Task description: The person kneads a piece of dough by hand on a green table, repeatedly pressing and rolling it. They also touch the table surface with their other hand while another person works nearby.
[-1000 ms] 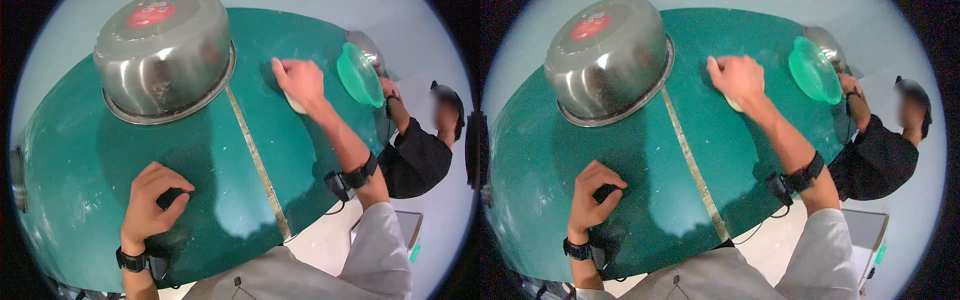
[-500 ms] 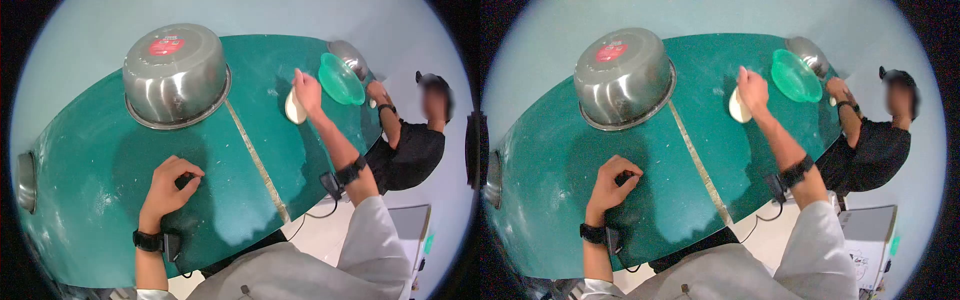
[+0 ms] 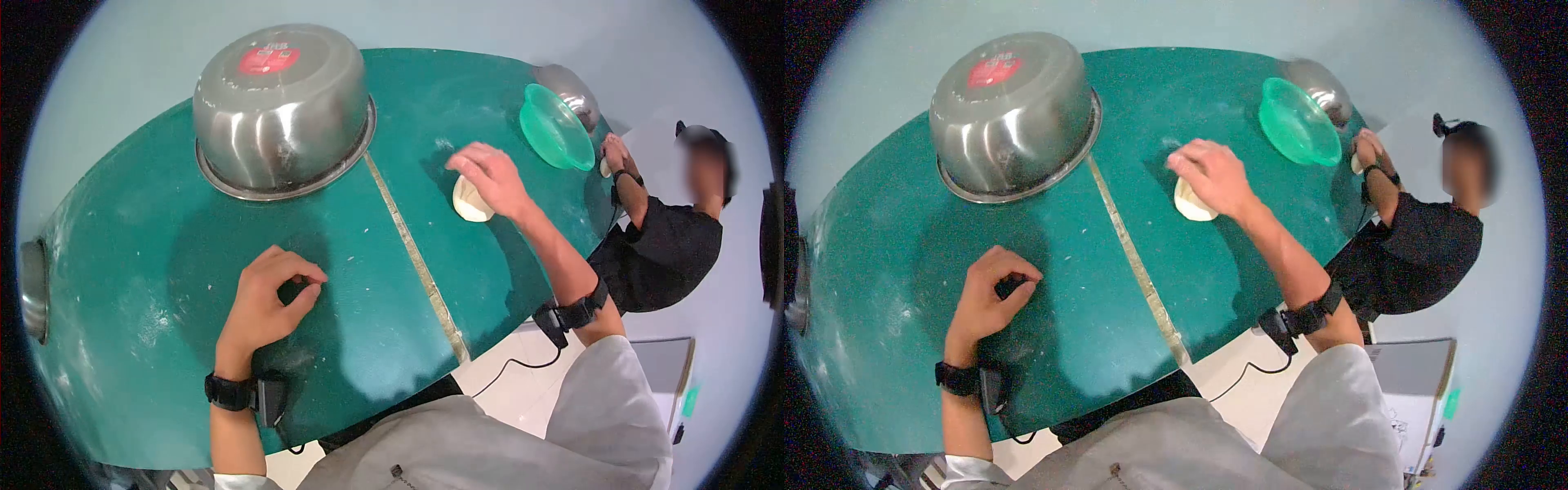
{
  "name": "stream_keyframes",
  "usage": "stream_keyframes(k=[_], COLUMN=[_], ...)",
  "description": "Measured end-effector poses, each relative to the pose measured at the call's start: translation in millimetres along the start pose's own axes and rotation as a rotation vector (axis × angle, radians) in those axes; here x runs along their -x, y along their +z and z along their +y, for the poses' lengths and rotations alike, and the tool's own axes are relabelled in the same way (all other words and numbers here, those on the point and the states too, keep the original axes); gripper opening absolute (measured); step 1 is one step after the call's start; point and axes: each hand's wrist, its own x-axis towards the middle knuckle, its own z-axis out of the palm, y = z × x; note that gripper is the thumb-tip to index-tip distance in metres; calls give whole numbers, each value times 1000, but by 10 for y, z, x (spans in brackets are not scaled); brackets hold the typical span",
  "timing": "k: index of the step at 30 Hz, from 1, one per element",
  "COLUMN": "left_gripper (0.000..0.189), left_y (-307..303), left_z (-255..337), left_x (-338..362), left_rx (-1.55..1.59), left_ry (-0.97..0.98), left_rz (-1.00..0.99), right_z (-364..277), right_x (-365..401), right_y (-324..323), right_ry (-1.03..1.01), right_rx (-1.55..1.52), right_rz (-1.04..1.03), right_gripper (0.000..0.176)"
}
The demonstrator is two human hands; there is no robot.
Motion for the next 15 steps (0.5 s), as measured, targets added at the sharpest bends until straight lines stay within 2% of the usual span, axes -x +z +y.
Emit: stream_keyframes(k=[2,3,5,8,9,10,12,13,15], left_gripper=[13,14,14,15,16,16,17,17,16], left_y=[-19,8,29,23,23,20,8,9,10], left_z=[-5,2,9,20,24,27,51,55,54], left_x=[-23,-10,-26,-19,-32,-45,-52,-50,-46], left_rx=[-11,-24,-1,-13,-22,-20,-33,-38,-35], left_ry=[5,18,9,6,-2,-1,-25,-22,-16], left_rz=[10,9,-2,-18,-15,-19,-42,-53,-26], right_z=[-108,-238,-563,-582,-515,-437,-293,-186,32], right_x=[-65,10,170,58,-105,-271,-541,-659,-857], right_y=[176,231,258,381,449,443,412,404,376], right_ry=[-529,-520,-277,-296,-226,-221,79,88,148], right_rx=[102,106,264,412,277,278,185,179,-164], right_rz=[395,352,145,154,231,230,197,202,237], right_gripper=[37,37,36,39,51,51,54,54,55])
